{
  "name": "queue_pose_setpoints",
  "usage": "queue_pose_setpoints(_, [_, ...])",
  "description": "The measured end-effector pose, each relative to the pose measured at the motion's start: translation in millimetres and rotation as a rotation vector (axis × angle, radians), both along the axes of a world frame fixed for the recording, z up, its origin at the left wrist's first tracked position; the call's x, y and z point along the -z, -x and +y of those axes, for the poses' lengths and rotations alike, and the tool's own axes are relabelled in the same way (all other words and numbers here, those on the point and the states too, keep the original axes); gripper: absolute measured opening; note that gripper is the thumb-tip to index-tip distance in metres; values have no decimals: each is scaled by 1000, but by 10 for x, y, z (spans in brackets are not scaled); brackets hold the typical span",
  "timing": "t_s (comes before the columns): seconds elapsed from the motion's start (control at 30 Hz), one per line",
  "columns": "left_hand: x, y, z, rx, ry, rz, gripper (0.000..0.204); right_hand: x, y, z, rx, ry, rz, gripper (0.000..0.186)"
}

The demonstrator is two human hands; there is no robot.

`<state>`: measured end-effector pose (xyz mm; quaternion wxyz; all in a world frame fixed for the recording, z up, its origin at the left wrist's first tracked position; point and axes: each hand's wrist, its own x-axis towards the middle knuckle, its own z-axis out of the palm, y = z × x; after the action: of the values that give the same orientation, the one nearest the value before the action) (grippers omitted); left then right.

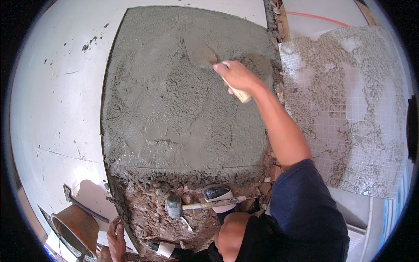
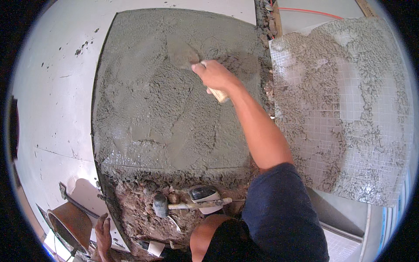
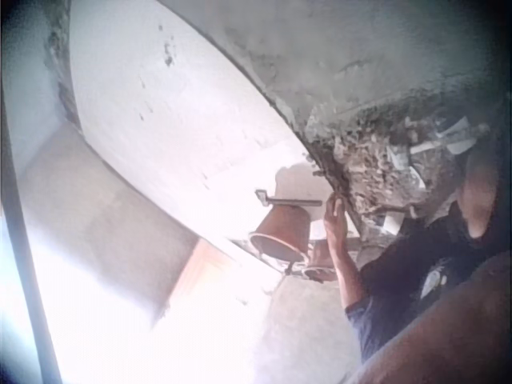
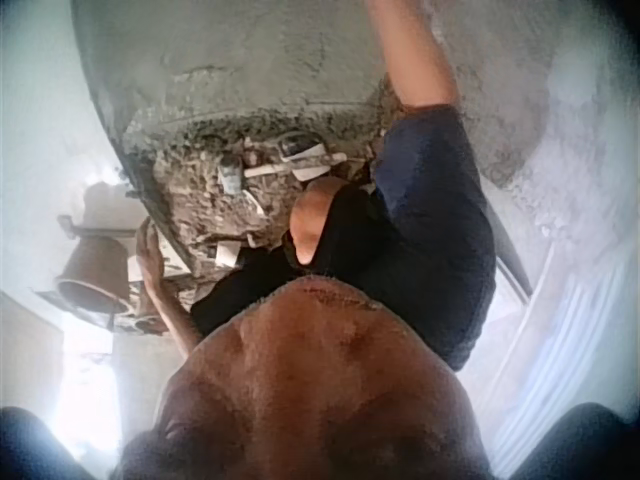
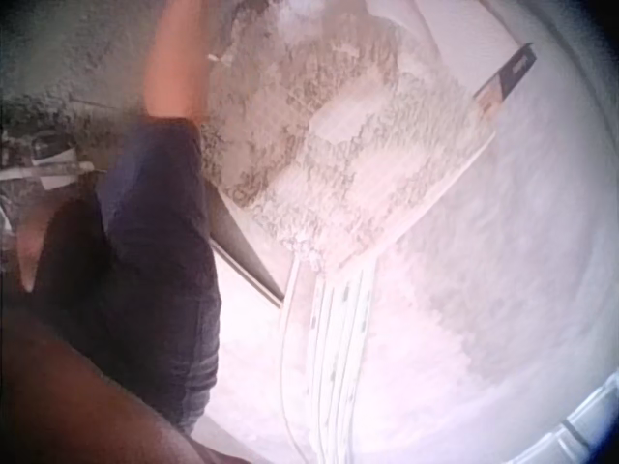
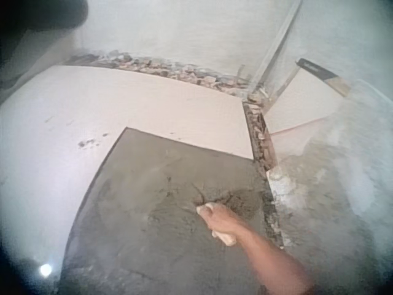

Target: The person spreads cement on the floor with a trowel, places a white tile, and taps it with a rubber mallet to secure it. The person repeats this process for multiple tiles, ensuring each is properly aligned and set.

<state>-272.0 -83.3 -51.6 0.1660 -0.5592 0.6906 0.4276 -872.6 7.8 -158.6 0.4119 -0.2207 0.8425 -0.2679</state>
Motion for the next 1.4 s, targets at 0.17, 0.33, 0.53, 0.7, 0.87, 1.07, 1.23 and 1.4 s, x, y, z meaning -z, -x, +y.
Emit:
queue_pose_setpoints(0.17, [-91, 46, 45, 17, -1, -19, 34, -306, 283, 791, 314, -66, 110, 50])
queue_pose_setpoints(0.33, [-59, 96, 86, -22, 21, -2, 33, -191, 31, 1169, 326, -89, -105, 49])
queue_pose_setpoints(0.53, [-11, 190, 56, 43, 86, 33, 34, -159, -1025, 1421, -265, -236, 215, 60])
queue_pose_setpoints(0.7, [158, 377, 314, 527, 211, 9, 38, -408, -1272, 1309, -209, -182, 9, 60])
queue_pose_setpoints(0.87, [824, 966, 1021, 1086, 422, 317, 35, -32, -1382, 483, -30, 24, -29, 60])
queue_pose_setpoints(1.07, [1351, 1131, 1634, 1201, 344, 257, 29, -175, -2086, 724, -630, -97, -27, 55])
queue_pose_setpoints(1.23, [1460, 973, 1750, 1106, 501, 338, 19, -235, -2059, 509, -128, 1, -125, 53])
queue_pose_setpoints(1.4, [1411, 924, 1802, 1123, 519, 316, 25, -95, -2160, -61, -108, 82, -121, 53])
